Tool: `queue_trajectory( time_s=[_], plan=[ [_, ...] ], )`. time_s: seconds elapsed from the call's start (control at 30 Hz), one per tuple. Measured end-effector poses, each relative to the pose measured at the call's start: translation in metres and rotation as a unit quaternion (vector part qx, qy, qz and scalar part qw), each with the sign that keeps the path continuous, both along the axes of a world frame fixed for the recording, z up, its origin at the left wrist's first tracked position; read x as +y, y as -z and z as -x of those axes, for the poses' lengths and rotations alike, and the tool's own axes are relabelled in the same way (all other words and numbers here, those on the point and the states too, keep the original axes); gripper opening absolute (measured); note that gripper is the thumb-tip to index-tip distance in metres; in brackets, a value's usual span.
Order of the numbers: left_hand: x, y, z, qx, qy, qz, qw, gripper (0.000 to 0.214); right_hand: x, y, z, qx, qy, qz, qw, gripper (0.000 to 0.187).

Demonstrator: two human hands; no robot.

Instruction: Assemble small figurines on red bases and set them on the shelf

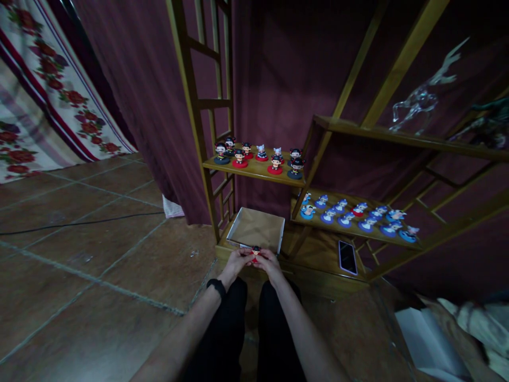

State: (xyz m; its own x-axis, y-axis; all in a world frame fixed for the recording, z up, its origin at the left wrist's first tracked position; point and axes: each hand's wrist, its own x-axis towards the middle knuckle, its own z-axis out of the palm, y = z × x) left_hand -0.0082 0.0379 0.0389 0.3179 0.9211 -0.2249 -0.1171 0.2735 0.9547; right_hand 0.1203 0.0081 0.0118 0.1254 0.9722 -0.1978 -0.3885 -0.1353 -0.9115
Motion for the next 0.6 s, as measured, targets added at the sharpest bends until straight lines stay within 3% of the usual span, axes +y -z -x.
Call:
queue_trajectory(
  time_s=[0.43,0.6],
  plan=[
    [-0.0018,-0.0045,-0.0015,-0.004,-0.031,-0.01,0.999,0.033,-0.0011,0.0,0.0022,-0.014,-0.013,-0.007,1.0,0.035],
    [-0.0032,-0.0062,-0.0002,-0.011,-0.01,0.012,1.0,0.038,-0.0009,0.0017,0.0009,-0.018,-0.013,-0.007,1.0,0.036]
  ],
)
